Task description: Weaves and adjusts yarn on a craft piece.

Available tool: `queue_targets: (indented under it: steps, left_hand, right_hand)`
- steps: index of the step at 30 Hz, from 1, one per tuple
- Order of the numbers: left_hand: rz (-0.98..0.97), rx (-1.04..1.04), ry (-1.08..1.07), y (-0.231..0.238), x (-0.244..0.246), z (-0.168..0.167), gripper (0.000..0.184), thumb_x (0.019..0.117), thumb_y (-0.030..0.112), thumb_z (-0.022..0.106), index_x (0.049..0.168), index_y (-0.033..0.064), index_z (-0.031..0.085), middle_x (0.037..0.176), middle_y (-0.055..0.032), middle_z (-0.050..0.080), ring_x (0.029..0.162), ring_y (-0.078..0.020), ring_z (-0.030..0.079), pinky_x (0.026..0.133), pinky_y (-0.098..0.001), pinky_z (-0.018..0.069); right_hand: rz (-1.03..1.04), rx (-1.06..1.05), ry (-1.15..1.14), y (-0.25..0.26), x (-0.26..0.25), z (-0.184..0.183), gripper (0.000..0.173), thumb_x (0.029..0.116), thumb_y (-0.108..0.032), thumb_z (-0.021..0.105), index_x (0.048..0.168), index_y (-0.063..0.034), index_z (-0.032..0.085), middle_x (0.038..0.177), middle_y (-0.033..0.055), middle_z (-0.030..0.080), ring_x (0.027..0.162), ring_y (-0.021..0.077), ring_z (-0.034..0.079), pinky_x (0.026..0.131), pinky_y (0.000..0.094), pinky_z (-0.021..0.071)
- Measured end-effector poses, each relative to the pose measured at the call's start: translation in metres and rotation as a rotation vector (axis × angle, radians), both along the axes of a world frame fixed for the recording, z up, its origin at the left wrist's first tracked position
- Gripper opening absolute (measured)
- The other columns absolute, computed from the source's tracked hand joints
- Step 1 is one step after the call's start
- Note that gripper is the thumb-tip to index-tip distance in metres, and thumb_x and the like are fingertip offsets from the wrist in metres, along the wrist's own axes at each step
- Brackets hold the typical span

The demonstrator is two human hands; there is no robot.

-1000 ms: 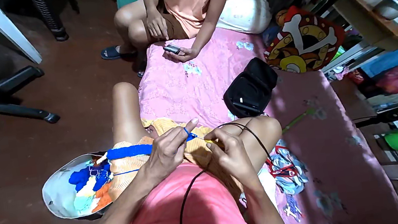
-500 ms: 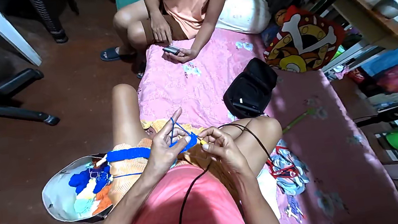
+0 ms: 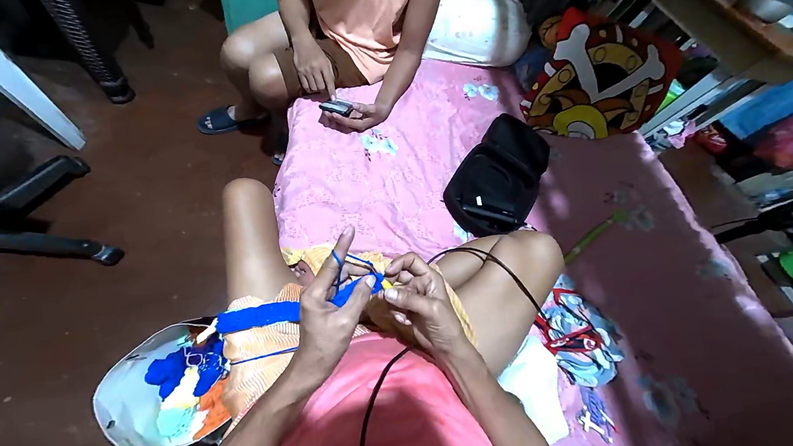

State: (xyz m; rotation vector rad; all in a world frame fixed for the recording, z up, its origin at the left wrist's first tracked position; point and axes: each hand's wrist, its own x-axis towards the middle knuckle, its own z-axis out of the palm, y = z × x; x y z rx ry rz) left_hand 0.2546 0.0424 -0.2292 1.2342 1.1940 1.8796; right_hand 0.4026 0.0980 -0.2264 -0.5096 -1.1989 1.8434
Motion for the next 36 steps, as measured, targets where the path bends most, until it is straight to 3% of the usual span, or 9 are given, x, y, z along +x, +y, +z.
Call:
queue_targets:
  steps: [2,3,5,8,16,20,24,27,36]
  left_hand:
    - [0.002,-0.02,-0.014,0.0,-0.004,0.005,0.063,0.086,0.0,0.064,0.147,-0.0027,0.048,0.096,0.0027,0.073,0.084,-0.0036,0.068,0.077,-0.0194,0.0568]
    - [0.007,-0.029,0.001,0.0,-0.005,0.005,0.062,0.0857,0.0,0.064,0.146,-0.0021,0.05,0.095,0.0034,0.073,0.083,-0.003,0.068,0.076,-0.0186,0.0562]
    - [0.012,-0.039,0.043,-0.001,-0.005,0.004,0.059,0.0861,0.001,0.063,0.144,-0.0012,0.053,0.095,0.0043,0.073,0.084,-0.0017,0.067,0.077,-0.0175,0.0558]
    - [0.002,-0.04,0.095,0.0,-0.008,0.004,0.055,0.0861,0.002,0.063,0.14,-0.0026,0.057,0.094,0.0045,0.072,0.084,-0.0001,0.066,0.079,-0.0165,0.0553]
    - [-0.081,-0.097,0.124,0.001,-0.022,0.006,0.05,0.0891,0.006,0.062,0.139,0.001,0.06,0.092,0.0055,0.072,0.082,0.0003,0.066,0.078,-0.0173,0.0558]
    - [-0.09,-0.107,0.134,0.002,-0.024,0.005,0.046,0.0884,0.006,0.062,0.135,0.0009,0.063,0.091,0.0068,0.07,0.083,0.0009,0.065,0.078,-0.0168,0.0553]
    - [-0.105,-0.135,0.118,0.003,-0.027,0.006,0.044,0.0878,0.006,0.063,0.132,0.0039,0.066,0.092,0.0065,0.071,0.08,0.0012,0.065,0.075,-0.0171,0.0561]
    - [-0.119,-0.153,0.1,0.004,-0.028,0.006,0.044,0.087,0.006,0.063,0.131,0.0053,0.067,0.09,0.0076,0.07,0.079,0.0006,0.065,0.075,-0.0179,0.0563]
    - [-0.196,-0.197,-0.051,0.006,-0.031,0.005,0.049,0.0854,0.002,0.064,0.134,0.0056,0.066,0.084,0.0069,0.07,0.077,-0.0025,0.065,0.075,-0.0198,0.0567]
  right_hand:
    - [-0.182,0.302,-0.192,-0.005,0.001,-0.004,0.022,0.0863,0.005,0.065,0.108,0.0019,0.063,0.101,0.0037,0.07,0.081,0.0002,0.064,0.073,0.0165,0.0553]
    - [-0.272,0.469,-0.284,-0.006,0.001,-0.006,0.017,0.0866,0.005,0.065,0.104,0.0053,0.065,0.1,0.0053,0.07,0.087,0.002,0.065,0.079,0.0178,0.0564]
    - [-0.388,0.733,-0.427,-0.009,0.004,-0.008,0.01,0.0897,0.002,0.063,0.097,0.0069,0.067,0.096,0.0097,0.069,0.091,0.0052,0.066,0.082,0.0182,0.0564]
    - [-0.473,0.934,-0.526,-0.008,0.006,-0.008,0.01,0.0907,-0.002,0.061,0.094,0.0047,0.069,0.092,0.0114,0.07,0.087,0.0064,0.067,0.077,0.0165,0.0558]
    - [-0.456,0.985,-0.575,-0.007,0.009,-0.008,0.012,0.0905,-0.001,0.06,0.093,0.005,0.069,0.09,0.0123,0.07,0.081,0.0077,0.067,0.071,0.0171,0.0558]
    - [-0.435,0.977,-0.558,-0.006,0.01,-0.008,0.011,0.0899,-0.001,0.06,0.093,0.0054,0.069,0.09,0.0125,0.07,0.083,0.0086,0.068,0.074,0.0182,0.0562]
    - [-0.347,0.821,-0.496,-0.007,0.012,-0.008,0.011,0.0905,0.002,0.06,0.095,0.0071,0.069,0.094,0.0114,0.07,0.089,0.0066,0.067,0.079,0.0179,0.0561]
    - [-0.374,0.885,-0.532,-0.007,0.012,-0.008,0.011,0.0899,0.001,0.061,0.094,0.0062,0.069,0.093,0.0121,0.07,0.089,0.0078,0.068,0.079,0.0184,0.0565]
    - [-0.465,1.113,-0.658,-0.008,0.013,-0.005,0.012,0.0888,0.0,0.06,0.092,0.0037,0.071,0.088,0.0127,0.069,0.074,0.0116,0.066,0.065,0.0205,0.0558]
